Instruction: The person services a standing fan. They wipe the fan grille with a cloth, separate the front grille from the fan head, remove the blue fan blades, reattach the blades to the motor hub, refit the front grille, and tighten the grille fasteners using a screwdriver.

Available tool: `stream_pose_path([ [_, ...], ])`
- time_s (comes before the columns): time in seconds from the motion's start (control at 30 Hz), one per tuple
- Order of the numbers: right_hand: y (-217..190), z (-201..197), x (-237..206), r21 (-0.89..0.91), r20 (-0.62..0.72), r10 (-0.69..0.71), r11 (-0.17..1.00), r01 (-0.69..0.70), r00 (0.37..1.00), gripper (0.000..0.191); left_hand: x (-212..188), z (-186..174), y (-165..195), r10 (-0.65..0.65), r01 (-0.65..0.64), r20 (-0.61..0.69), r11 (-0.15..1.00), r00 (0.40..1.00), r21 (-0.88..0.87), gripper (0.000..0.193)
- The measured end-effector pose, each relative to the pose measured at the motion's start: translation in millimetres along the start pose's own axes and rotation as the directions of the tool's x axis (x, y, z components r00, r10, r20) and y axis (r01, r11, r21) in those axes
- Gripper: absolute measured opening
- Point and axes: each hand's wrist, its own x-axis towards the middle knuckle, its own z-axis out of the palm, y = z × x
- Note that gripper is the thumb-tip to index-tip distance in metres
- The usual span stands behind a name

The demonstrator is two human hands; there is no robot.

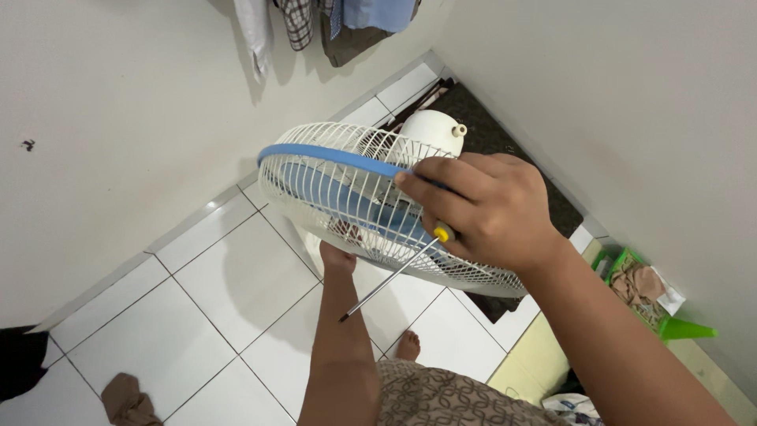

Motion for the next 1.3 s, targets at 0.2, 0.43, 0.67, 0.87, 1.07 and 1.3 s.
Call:
stream_pose_path([
  [0.2,-1.7,-1.3,-1.7,-0.017,0.001,-0.002,1.000,0.002,1.000,0.028,-10.4,26.2,1.8,-0.090,0.077,-0.168,0.994,0.982,-0.080,0.039],
  [0.43,0.3,0.9,-3.7,-0.020,-0.005,-0.015,1.000,0.015,1.000,0.028,-10.6,23.8,1.7,-0.086,0.078,-0.035,0.979,0.996,-0.186,0.036],
  [0.67,2.4,1.9,-3.1,0.004,0.005,-0.036,0.999,0.036,0.999,0.030,0.9,3.0,-5.0,-0.021,0.057,0.157,0.973,0.987,-0.224,0.036],
  [0.87,2.0,0.4,-2.1,0.003,0.032,-0.036,0.999,0.036,0.999,0.033,-9.8,18.1,0.9,-0.100,0.081,-0.171,0.990,0.980,-0.114,0.038],
  [1.07,1.0,-0.5,-3.0,-0.002,0.029,-0.020,1.000,0.020,0.999,0.034,-9.5,15.1,-1.1,-0.054,0.043,-0.098,0.993,0.994,-0.111,0.035],
  [1.3,1.4,3.1,-4.2,0.000,-0.010,-0.012,1.000,0.012,1.000,0.030,1.2,0.3,-8.6,0.008,0.017,0.129,0.982,0.992,-0.187,0.037],
])
